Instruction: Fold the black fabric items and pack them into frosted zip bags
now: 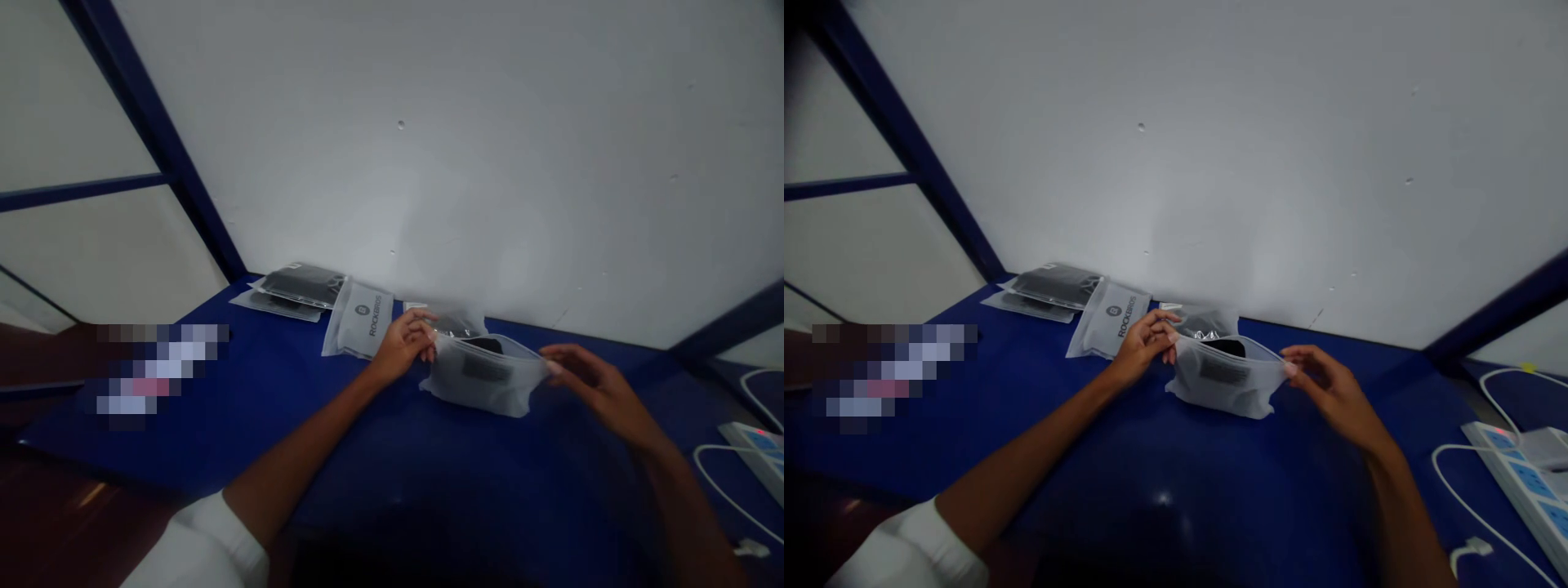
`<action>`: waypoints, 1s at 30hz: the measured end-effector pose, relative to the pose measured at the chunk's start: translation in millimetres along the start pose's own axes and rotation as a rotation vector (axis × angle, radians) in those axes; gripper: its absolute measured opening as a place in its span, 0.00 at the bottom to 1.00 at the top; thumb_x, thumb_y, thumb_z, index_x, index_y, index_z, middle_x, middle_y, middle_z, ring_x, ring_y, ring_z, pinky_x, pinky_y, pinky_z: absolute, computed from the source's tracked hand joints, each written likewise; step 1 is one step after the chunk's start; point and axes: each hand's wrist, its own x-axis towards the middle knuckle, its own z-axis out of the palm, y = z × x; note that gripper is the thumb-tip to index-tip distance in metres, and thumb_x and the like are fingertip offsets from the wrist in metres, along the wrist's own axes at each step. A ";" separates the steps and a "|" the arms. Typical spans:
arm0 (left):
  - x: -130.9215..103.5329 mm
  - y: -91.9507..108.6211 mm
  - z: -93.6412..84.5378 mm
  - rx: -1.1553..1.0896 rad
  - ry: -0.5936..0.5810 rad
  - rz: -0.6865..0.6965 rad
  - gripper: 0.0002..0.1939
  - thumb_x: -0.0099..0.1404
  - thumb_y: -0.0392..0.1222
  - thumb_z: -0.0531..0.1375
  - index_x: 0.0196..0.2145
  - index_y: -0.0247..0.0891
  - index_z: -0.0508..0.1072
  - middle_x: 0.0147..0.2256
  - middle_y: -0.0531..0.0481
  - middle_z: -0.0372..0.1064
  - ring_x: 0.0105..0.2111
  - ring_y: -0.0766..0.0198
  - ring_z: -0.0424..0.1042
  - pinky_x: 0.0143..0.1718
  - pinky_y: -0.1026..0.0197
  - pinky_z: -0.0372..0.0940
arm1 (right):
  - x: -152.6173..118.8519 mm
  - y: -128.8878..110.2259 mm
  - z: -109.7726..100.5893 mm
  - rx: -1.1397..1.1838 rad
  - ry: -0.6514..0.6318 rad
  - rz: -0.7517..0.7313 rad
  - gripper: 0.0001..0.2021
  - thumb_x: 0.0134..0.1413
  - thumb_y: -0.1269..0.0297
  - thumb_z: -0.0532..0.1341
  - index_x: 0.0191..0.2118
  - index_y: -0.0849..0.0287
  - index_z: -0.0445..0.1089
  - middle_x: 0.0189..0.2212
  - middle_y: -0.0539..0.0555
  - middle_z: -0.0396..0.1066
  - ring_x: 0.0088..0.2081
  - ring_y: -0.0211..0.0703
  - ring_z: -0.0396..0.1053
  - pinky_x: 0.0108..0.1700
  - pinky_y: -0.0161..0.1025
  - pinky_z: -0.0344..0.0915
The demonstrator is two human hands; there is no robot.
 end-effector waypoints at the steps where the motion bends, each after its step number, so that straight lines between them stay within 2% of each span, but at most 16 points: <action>1: -1.3 -2.4 3.1 0.006 -0.012 -0.011 0.18 0.58 0.46 0.62 0.42 0.35 0.64 0.23 0.58 0.65 0.19 0.71 0.67 0.22 0.68 0.60 | 0.5 0.3 5.4 0.044 -0.050 0.025 0.23 0.46 0.48 0.66 0.46 0.54 0.70 0.41 0.56 0.75 0.38 0.50 0.74 0.37 0.44 0.72; 3: -3.3 -6.8 7.8 0.035 -0.030 -0.018 0.17 0.59 0.47 0.61 0.42 0.35 0.64 0.24 0.57 0.65 0.19 0.71 0.67 0.23 0.67 0.61 | 1.8 -0.4 15.0 0.078 -0.110 0.066 0.28 0.40 0.52 0.70 0.50 0.52 0.69 0.41 0.55 0.76 0.37 0.51 0.75 0.34 0.43 0.73; 4: -3.8 -8.6 8.7 0.060 -0.029 -0.009 0.16 0.60 0.46 0.60 0.42 0.35 0.64 0.25 0.56 0.65 0.20 0.71 0.67 0.23 0.67 0.61 | 2.6 -1.5 18.3 0.086 -0.098 0.090 0.28 0.38 0.54 0.72 0.49 0.52 0.70 0.39 0.55 0.77 0.35 0.51 0.75 0.32 0.43 0.72; 7: -3.3 -11.3 5.3 0.280 0.044 0.066 0.11 0.63 0.42 0.56 0.43 0.36 0.65 0.30 0.52 0.68 0.27 0.68 0.69 0.30 0.64 0.65 | 5.2 -6.1 17.4 0.146 0.102 0.214 0.16 0.36 0.57 0.72 0.36 0.54 0.75 0.28 0.55 0.77 0.28 0.50 0.74 0.27 0.41 0.69; 9: -2.5 -11.6 -0.4 0.577 0.108 0.167 0.10 0.64 0.38 0.55 0.44 0.37 0.67 0.37 0.47 0.70 0.37 0.62 0.70 0.41 0.58 0.66 | 6.2 -7.1 7.4 0.163 0.250 0.317 0.09 0.38 0.59 0.70 0.29 0.54 0.76 0.27 0.57 0.77 0.28 0.50 0.73 0.27 0.42 0.67; 11: -2.4 -12.3 -6.3 0.885 0.113 0.253 0.13 0.62 0.36 0.56 0.46 0.37 0.67 0.45 0.43 0.68 0.48 0.54 0.66 0.51 0.50 0.61 | 5.9 -1.1 -8.3 0.116 0.381 0.391 0.05 0.39 0.61 0.69 0.26 0.52 0.75 0.26 0.57 0.76 0.27 0.51 0.73 0.26 0.44 0.64; 12: -2.6 -13.2 -8.9 1.003 0.091 0.270 0.16 0.61 0.36 0.57 0.48 0.37 0.67 0.49 0.41 0.66 0.52 0.51 0.62 0.54 0.47 0.58 | 5.4 6.0 -17.4 0.049 0.465 0.414 0.04 0.39 0.60 0.68 0.24 0.51 0.74 0.23 0.57 0.74 0.26 0.52 0.72 0.24 0.46 0.62; 14: -3.6 -16.4 -13.0 1.145 0.033 0.248 0.20 0.61 0.38 0.59 0.51 0.37 0.65 0.54 0.39 0.61 0.56 0.47 0.58 0.57 0.43 0.54 | 4.3 28.5 -36.1 -0.131 0.550 0.475 0.05 0.38 0.58 0.67 0.21 0.50 0.72 0.20 0.58 0.71 0.25 0.56 0.70 0.23 0.49 0.58; 16: -4.6 -20.6 -15.8 1.208 -0.032 0.197 0.23 0.62 0.42 0.59 0.54 0.35 0.63 0.57 0.36 0.58 0.59 0.46 0.55 0.59 0.43 0.52 | 4.1 57.6 -52.9 -0.308 0.709 0.484 0.06 0.40 0.54 0.64 0.25 0.49 0.73 0.19 0.60 0.69 0.24 0.60 0.67 0.23 0.52 0.55; 18: -5.2 -24.7 -17.9 1.240 -0.100 0.163 0.29 0.62 0.49 0.59 0.57 0.32 0.60 0.60 0.32 0.55 0.60 0.45 0.53 0.60 0.44 0.50 | 4.8 83.6 -64.0 -0.429 0.765 0.507 0.10 0.38 0.55 0.64 0.31 0.49 0.74 0.19 0.62 0.69 0.25 0.65 0.67 0.24 0.54 0.53; 20: -5.1 -27.5 -19.4 1.253 -0.157 0.152 0.36 0.60 0.55 0.60 0.59 0.30 0.57 0.61 0.30 0.52 0.62 0.43 0.51 0.61 0.44 0.48 | 6.0 97.9 -67.1 -0.481 0.749 0.470 0.17 0.39 0.52 0.64 0.38 0.50 0.75 0.22 0.64 0.72 0.29 0.69 0.69 0.26 0.56 0.55; 22: -4.7 -28.8 -19.8 1.267 -0.187 0.149 0.40 0.58 0.56 0.62 0.60 0.30 0.55 0.62 0.29 0.51 0.62 0.42 0.50 0.61 0.43 0.46 | 7.3 97.7 -62.5 -0.554 0.672 0.439 0.27 0.45 0.46 0.60 0.48 0.56 0.72 0.30 0.69 0.74 0.38 0.74 0.70 0.30 0.58 0.58; 24: -4.4 -28.2 -19.2 1.314 -0.201 0.141 0.39 0.60 0.54 0.61 0.61 0.30 0.54 0.61 0.29 0.52 0.62 0.43 0.51 0.60 0.44 0.47 | 9.0 87.5 -52.9 -0.618 0.586 0.421 0.34 0.50 0.41 0.53 0.55 0.61 0.67 0.39 0.73 0.73 0.47 0.78 0.67 0.37 0.61 0.60; 26: -4.3 -26.2 -17.9 1.404 -0.213 0.127 0.35 0.63 0.49 0.58 0.61 0.28 0.53 0.61 0.29 0.53 0.61 0.45 0.53 0.59 0.46 0.50 | 11.6 74.7 -42.3 -0.629 0.534 0.414 0.38 0.50 0.37 0.49 0.57 0.63 0.65 0.45 0.74 0.70 0.52 0.78 0.63 0.44 0.62 0.61; 30: -4.0 -22.5 -17.2 1.551 -0.220 0.153 0.28 0.66 0.39 0.53 0.61 0.28 0.55 0.59 0.34 0.58 0.57 0.49 0.60 0.55 0.50 0.56 | 17.6 62.6 -26.9 -0.466 0.465 0.388 0.45 0.44 0.31 0.51 0.61 0.61 0.61 0.56 0.68 0.64 0.56 0.75 0.60 0.53 0.61 0.59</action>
